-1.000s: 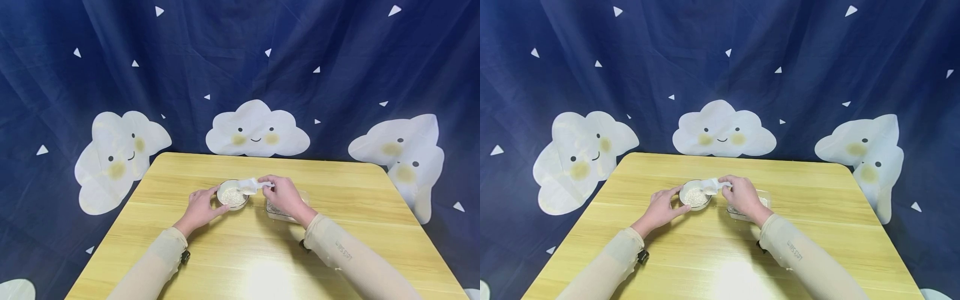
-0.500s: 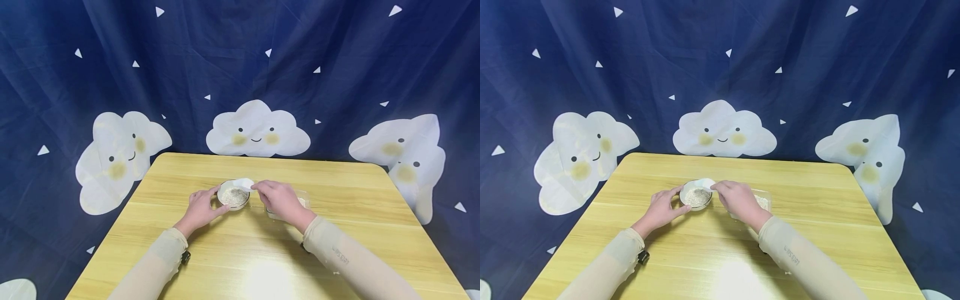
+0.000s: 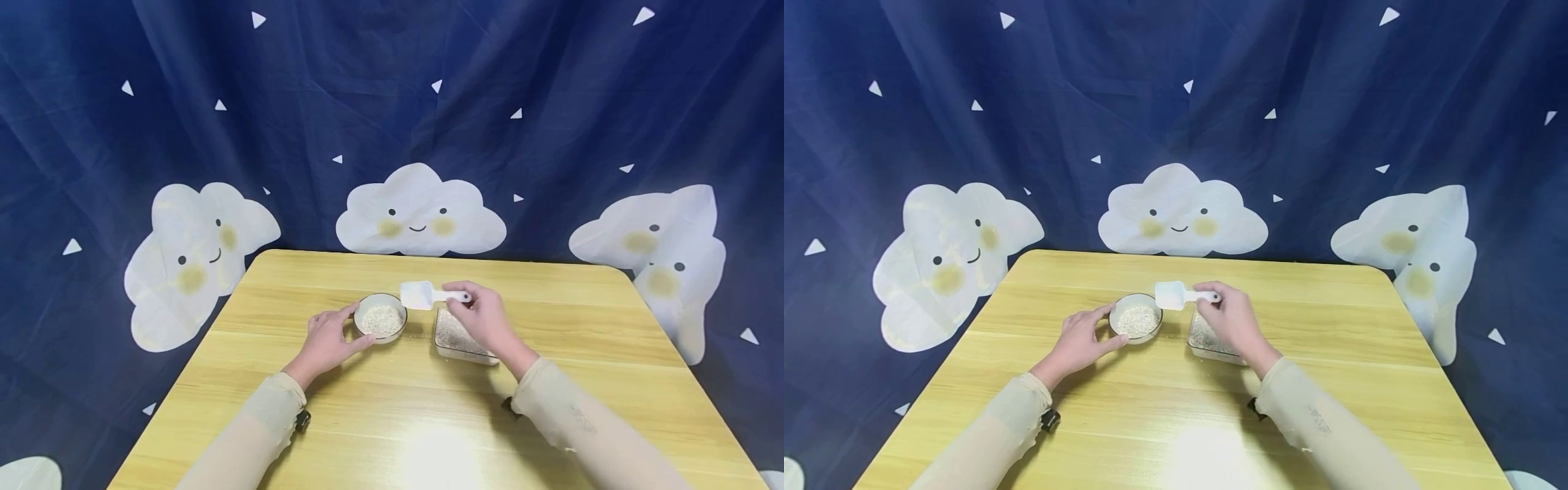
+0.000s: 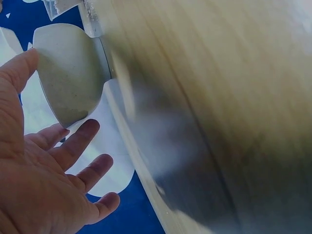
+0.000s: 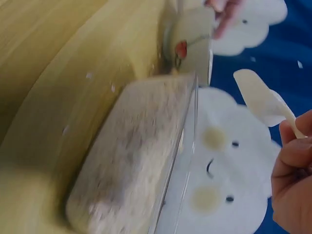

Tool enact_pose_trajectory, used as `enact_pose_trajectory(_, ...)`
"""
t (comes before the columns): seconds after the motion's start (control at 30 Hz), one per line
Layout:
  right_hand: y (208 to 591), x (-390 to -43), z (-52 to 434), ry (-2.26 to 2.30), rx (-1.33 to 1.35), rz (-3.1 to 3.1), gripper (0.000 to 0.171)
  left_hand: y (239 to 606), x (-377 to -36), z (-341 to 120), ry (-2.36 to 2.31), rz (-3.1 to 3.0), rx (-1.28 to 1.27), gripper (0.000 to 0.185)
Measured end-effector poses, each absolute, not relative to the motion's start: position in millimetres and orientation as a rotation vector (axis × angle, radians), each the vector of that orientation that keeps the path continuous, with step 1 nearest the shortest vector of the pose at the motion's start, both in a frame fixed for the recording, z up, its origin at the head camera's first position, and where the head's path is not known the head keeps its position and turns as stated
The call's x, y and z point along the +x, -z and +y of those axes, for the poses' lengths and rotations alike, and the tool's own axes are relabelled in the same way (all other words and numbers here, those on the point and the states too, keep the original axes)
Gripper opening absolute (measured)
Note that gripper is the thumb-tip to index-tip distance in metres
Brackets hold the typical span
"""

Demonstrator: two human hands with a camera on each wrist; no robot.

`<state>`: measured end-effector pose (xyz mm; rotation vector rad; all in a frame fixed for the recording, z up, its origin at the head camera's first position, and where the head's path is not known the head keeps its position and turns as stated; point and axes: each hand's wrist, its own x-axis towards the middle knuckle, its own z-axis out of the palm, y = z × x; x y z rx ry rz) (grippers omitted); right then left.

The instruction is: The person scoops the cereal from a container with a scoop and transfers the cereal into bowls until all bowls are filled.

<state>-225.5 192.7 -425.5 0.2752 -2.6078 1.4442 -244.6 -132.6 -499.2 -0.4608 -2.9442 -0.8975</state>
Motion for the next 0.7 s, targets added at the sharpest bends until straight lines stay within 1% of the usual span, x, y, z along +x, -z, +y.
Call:
enact_pose_trajectory(0.27, 429, -215, 254, -1.76, -0.047, -2.607, 0.043, 499, -245, -129, 0.905, -2.946, -0.46, 0.09)
enact_pose_trajectory(0.47, 433, -200, 286, -1.826, -0.087, -2.614, 0.047, 499, -244, -129, 0.906, -2.936, -0.475, 0.089)
enact_pose_trajectory(0.7, 434, -191, 308, -1.719, -0.081, -2.687, 0.044, 491, -243, -121, 0.855, -2.877, -0.549, 0.092)
